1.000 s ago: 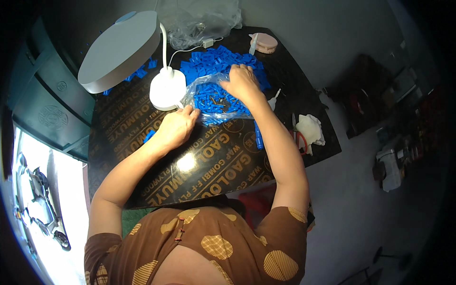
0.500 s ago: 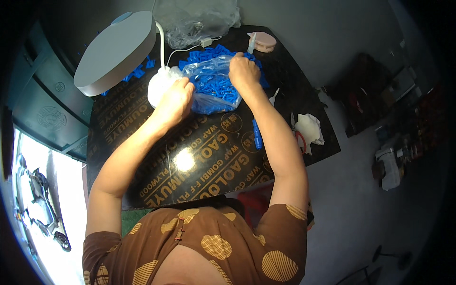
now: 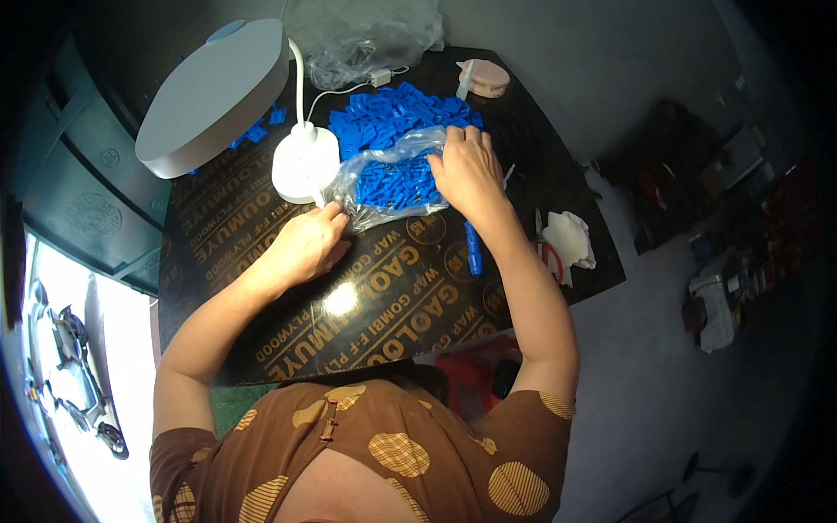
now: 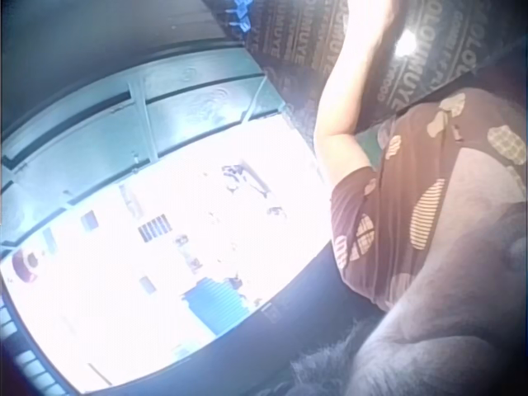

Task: The person applies glue to a plastic piece using a squeeze bottle and joins plastic components together by hand.

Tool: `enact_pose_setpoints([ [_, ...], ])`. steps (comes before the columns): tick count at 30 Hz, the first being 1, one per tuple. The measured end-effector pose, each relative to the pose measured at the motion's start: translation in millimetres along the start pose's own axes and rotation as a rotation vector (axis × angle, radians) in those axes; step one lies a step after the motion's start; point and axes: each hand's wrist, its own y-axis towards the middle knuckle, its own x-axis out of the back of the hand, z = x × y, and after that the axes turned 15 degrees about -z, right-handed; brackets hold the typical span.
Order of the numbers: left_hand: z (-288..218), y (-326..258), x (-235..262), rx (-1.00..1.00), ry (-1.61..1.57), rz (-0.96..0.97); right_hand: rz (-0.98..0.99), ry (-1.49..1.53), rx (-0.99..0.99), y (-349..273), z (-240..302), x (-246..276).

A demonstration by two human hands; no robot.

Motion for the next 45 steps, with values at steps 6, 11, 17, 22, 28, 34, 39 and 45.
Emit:
enact_pose_setpoints([
  [6,-20.4,12.7,14.3,-0.015,0.052,-0.218,-0.206,0.35,0.406,-28.4,18.7,13.7],
  [11,-5.3,36.6,-10.7,-0.314,-0.011,-0.313,0.071,0.29,0.522,-62.7,22.0,-13.4],
  [17,-1.4,16.7,-30.1,-0.133,0.136,-0.143,0.121,0.359,0.475,-83.2,18.6,-13.7],
  [22,-6.1,12.3,-25.4,-0.073,0.118,-0.208,0.168,0.463,0.405,-76.1,7.1,-13.1],
  [28,-2.0,7.0,-24.9,-0.058,0.057,-0.256,0.031,0.475,0.473,-38.0,26.3,-26.3],
  [34,0.8,3.3,-29.7,-0.103,0.05,-0.322,0.097,0.376,0.656,-18.1,43.3,-54.2],
  [39,1.2,2.3,-29.8,-0.091,0.056,-0.323,0.007,0.39,0.642,-7.9,32.3,-63.3],
  [45,2.8,1.9,-30.0,-0.077,0.088,-0.309,-0.11,0.354,0.531,-9.9,5.5,-60.7],
])
